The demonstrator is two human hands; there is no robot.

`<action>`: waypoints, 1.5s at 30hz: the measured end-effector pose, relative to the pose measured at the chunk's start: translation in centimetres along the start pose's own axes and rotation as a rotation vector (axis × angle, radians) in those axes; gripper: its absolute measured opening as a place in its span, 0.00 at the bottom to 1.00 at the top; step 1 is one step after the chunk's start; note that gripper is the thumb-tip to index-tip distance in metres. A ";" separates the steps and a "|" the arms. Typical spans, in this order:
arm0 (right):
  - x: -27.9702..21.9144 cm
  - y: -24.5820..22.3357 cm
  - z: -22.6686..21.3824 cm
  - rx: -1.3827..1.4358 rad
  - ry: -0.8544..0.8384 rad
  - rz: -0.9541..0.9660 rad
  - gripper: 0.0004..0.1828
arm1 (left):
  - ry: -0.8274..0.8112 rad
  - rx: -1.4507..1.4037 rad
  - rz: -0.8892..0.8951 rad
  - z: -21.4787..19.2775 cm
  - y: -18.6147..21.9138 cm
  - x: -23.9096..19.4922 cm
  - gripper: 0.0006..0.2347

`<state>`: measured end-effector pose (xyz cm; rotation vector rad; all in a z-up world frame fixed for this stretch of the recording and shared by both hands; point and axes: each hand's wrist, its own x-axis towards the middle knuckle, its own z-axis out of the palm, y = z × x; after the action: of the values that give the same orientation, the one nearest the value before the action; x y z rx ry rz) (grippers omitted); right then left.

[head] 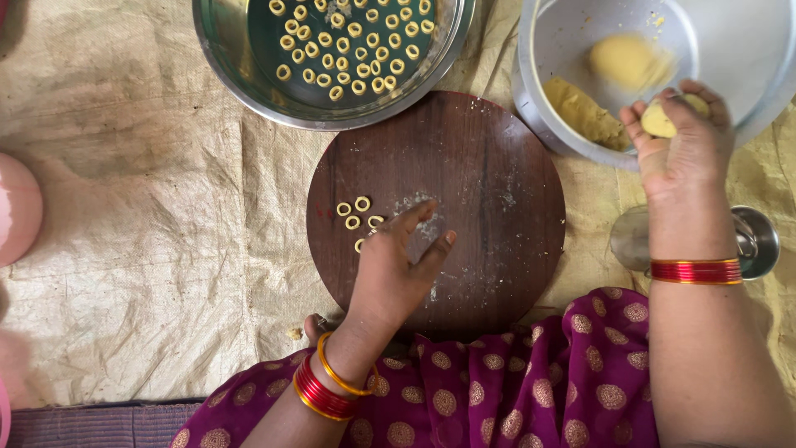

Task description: The person takes small pieces of dough, rolls them into thin ropes on a wooden board, and forms them into small rings by joining the ends. The finished rings are placed into a metal tray. The person repeats this process continuously.

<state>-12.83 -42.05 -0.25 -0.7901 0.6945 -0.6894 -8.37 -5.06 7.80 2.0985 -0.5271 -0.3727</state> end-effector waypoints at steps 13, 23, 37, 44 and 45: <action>-4.3 -1.3 4.0 -0.125 -0.133 0.040 0.13 | 0.018 0.690 -0.602 -6.2 -7.3 3.8 0.17; -15.8 11.5 5.9 -1.675 -0.972 -0.397 0.28 | 0.074 0.364 -0.750 -3.1 -21.4 5.5 0.21; -3.3 15.9 14.8 -1.827 -0.565 -0.665 0.45 | 0.058 0.099 -0.899 -3.8 -22.0 6.0 0.32; -20.1 13.3 7.7 -1.820 -1.086 -0.756 0.47 | -0.005 0.178 -0.880 -3.8 -22.2 6.3 0.30; -22.0 13.1 6.7 -1.853 -1.158 -0.717 0.49 | -0.004 0.185 -0.871 -3.5 -22.5 6.2 0.29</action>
<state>-16.86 -15.90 -1.02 -2.8885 -0.3129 0.1375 3.63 5.43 -9.61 2.4199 0.4070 -0.8374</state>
